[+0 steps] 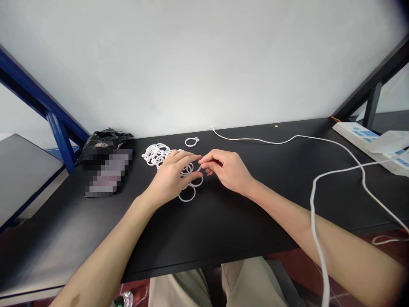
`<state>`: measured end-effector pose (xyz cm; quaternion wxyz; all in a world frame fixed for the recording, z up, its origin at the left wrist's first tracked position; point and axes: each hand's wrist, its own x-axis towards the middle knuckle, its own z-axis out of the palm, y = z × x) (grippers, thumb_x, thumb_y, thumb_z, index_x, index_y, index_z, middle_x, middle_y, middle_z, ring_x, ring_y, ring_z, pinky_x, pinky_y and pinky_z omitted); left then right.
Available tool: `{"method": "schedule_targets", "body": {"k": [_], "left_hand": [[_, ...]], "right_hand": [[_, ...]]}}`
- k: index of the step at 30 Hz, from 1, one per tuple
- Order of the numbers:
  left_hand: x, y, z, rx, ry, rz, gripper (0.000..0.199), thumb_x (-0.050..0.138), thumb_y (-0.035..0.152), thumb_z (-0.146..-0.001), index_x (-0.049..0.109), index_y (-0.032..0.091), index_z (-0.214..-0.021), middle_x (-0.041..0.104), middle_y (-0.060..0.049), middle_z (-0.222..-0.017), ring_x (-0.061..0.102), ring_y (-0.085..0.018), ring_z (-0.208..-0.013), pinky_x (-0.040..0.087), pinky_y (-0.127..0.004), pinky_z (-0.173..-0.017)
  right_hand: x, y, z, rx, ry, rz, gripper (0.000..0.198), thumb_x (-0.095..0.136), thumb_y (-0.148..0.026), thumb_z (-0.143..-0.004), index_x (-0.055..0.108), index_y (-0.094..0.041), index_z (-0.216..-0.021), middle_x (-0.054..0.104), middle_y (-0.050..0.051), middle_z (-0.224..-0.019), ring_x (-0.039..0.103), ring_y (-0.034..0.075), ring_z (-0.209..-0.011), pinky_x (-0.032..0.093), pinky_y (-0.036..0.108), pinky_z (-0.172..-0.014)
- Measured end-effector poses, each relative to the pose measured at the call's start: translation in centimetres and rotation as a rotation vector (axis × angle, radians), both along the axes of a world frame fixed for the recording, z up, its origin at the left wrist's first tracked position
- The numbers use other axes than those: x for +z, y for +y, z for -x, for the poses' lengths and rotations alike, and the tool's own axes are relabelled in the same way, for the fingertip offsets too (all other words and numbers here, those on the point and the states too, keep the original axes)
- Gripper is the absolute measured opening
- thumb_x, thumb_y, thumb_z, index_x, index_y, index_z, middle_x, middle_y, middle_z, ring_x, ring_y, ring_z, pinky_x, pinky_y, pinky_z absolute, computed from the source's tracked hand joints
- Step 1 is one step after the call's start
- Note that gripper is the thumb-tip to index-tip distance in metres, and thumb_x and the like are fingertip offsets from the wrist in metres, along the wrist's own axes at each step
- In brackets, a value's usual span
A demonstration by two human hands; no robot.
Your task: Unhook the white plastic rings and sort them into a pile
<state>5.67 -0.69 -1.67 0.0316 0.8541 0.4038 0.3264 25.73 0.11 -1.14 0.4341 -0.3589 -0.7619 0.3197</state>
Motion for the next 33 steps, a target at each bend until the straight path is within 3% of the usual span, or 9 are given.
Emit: {"method": "schedule_targets", "body": {"k": [7, 16, 21, 24, 28, 33], "left_hand": [[-0.2, 0.1, 0.1, -0.042, 0.008, -0.015, 0.033, 0.067, 0.031, -0.088, 0.062, 0.019, -0.119, 0.067, -0.007, -0.114, 0.054, -0.022, -0.101, 0.047, -0.041, -0.093], [-0.1, 0.0, 0.0, -0.072, 0.036, -0.081, 0.027, 0.062, 0.026, -0.092, 0.062, 0.015, -0.116, 0.068, -0.010, -0.114, 0.053, -0.023, -0.097, 0.048, -0.041, -0.087], [0.1, -0.1, 0.1, -0.052, 0.057, -0.064, 0.026, 0.057, 0.028, -0.095, 0.062, 0.019, -0.119, 0.067, -0.009, -0.117, 0.053, -0.024, -0.099, 0.048, -0.043, -0.089], [0.3, 0.0, 0.3, -0.002, 0.066, -0.083, 0.028, 0.059, 0.031, -0.093, 0.062, 0.020, -0.118, 0.068, -0.008, -0.111, 0.053, -0.024, -0.096, 0.048, -0.042, -0.087], [0.2, 0.2, 0.8, 0.160, 0.126, -0.123, 0.029, 0.059, 0.036, -0.092, 0.064, 0.019, -0.116, 0.067, -0.009, -0.104, 0.053, -0.026, -0.096, 0.047, -0.043, -0.086], [-0.3, 0.8, 1.4, 0.261, 0.219, -0.110, 0.036, 0.057, 0.042, -0.093, 0.064, 0.018, -0.119, 0.064, -0.012, -0.105, 0.052, -0.030, -0.101, 0.045, -0.047, -0.091]], "right_hand": [[0.2, 0.0, -0.1, 0.018, 0.043, 0.143, 0.011, 0.060, -0.018, -0.087, 0.070, -0.018, -0.084, 0.069, -0.001, -0.075, 0.064, 0.009, -0.061, 0.055, 0.023, -0.061], [0.1, 0.1, -0.1, 0.026, 0.034, 0.158, 0.011, 0.060, -0.022, -0.086, 0.070, -0.017, -0.084, 0.069, 0.000, -0.074, 0.064, 0.010, -0.061, 0.056, 0.026, -0.060], [0.0, 0.0, 0.1, 0.028, 0.039, 0.147, 0.012, 0.061, -0.026, -0.088, 0.070, -0.018, -0.085, 0.071, 0.000, -0.078, 0.065, 0.011, -0.063, 0.057, 0.027, -0.064], [-0.3, -0.1, 0.2, 0.016, 0.028, 0.119, 0.017, 0.058, -0.032, -0.092, 0.069, -0.020, -0.097, 0.072, 0.001, -0.086, 0.067, 0.011, -0.067, 0.058, 0.029, -0.069], [-1.4, 0.7, 0.1, -0.101, -0.140, -0.010, 0.026, 0.051, -0.035, -0.096, 0.063, -0.021, -0.115, 0.070, 0.004, -0.098, 0.067, 0.015, -0.083, 0.056, 0.033, -0.079], [-2.3, 3.8, 0.9, -0.179, -0.597, -0.172, 0.028, 0.052, -0.023, -0.094, 0.060, -0.017, -0.120, 0.062, 0.011, -0.114, 0.062, 0.023, -0.106, 0.050, 0.040, -0.092]]}}
